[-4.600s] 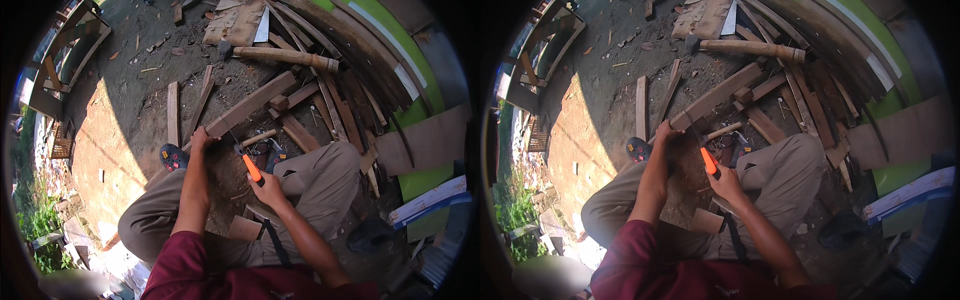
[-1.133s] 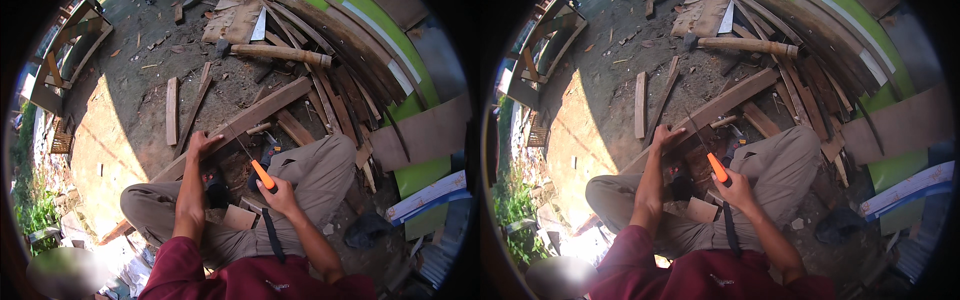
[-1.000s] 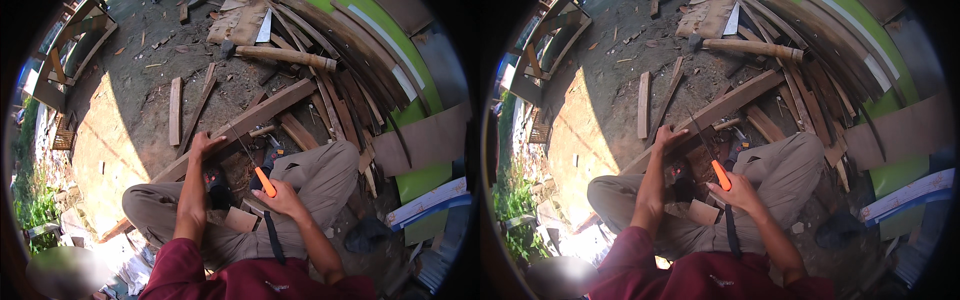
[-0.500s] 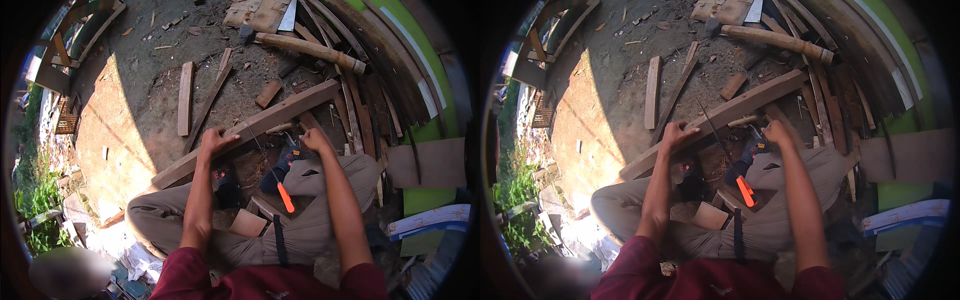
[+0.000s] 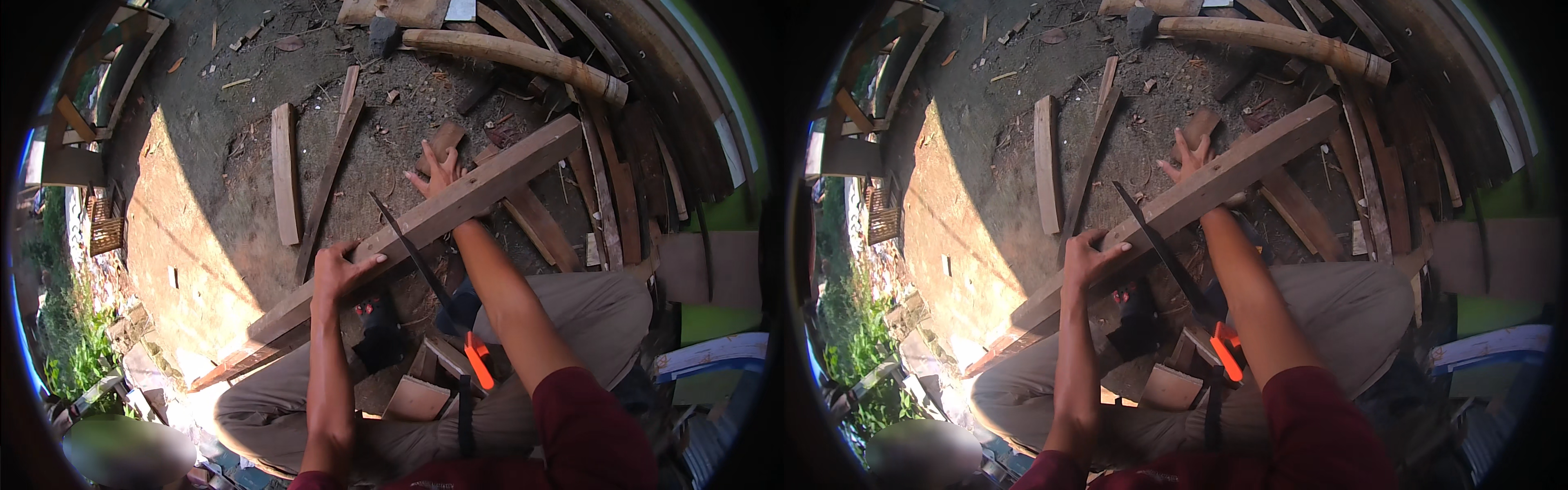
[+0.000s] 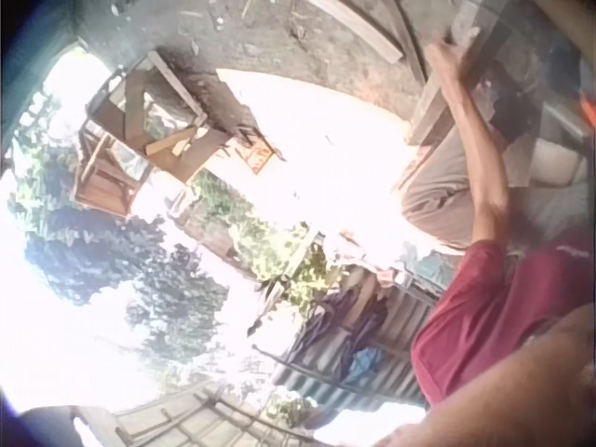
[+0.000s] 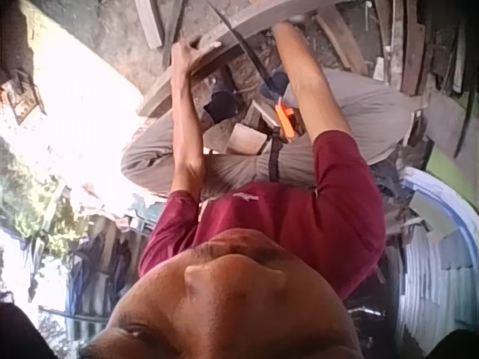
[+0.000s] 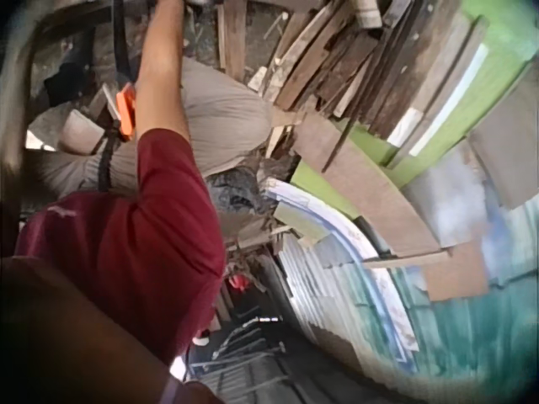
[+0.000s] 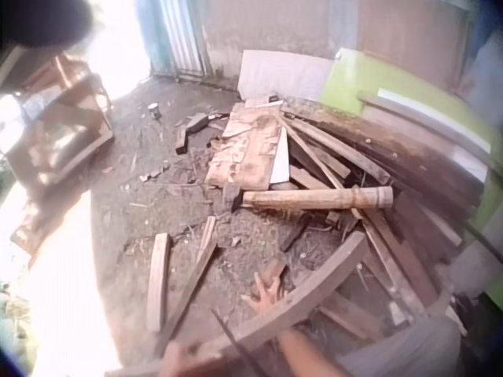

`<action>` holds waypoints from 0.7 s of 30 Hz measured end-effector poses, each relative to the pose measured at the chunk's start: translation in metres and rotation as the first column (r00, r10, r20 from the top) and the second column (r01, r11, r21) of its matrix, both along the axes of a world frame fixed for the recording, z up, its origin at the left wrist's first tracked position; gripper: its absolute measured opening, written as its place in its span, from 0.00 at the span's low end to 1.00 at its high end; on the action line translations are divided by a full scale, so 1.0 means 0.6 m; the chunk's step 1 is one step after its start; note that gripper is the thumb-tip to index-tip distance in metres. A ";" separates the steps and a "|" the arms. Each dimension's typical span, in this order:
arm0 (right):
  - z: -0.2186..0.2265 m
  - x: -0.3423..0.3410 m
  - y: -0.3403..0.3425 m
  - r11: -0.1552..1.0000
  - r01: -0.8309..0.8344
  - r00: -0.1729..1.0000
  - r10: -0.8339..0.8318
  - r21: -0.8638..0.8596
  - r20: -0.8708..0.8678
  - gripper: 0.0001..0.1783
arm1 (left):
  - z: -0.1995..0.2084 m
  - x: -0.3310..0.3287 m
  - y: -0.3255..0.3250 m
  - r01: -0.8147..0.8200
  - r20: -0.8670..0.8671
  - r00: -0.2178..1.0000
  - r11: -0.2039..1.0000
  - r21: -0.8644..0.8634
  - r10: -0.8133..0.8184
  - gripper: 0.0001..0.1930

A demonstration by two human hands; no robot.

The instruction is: The person sits on the ground and uses a hand saw to cut a long wooden plank. They hold the plank steady with their left hand and saw with their right hand, periodically adjusting the plank's position.

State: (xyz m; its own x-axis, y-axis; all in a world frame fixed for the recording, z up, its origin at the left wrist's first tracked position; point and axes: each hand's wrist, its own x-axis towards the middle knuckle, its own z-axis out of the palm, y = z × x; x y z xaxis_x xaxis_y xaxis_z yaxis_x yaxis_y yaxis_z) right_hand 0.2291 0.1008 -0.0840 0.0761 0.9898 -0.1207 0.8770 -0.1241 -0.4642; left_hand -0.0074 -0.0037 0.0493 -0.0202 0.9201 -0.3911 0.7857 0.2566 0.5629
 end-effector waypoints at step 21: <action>0.023 0.252 -0.128 0.945 -0.077 0.988 0.114 0.318 -0.101 0.45 | 0.027 -0.013 0.036 -0.009 0.036 0.999 0.999 -0.035 0.010 0.31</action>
State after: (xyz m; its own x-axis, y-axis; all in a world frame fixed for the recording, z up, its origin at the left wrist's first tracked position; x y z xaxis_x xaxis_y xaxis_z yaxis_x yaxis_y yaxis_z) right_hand 0.3801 0.0238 -0.0705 -0.0164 0.9810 0.1933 0.8154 0.1250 -0.5653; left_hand -0.0154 0.0181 0.0655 -0.0140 0.9057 -0.4237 0.7622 0.2840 0.5817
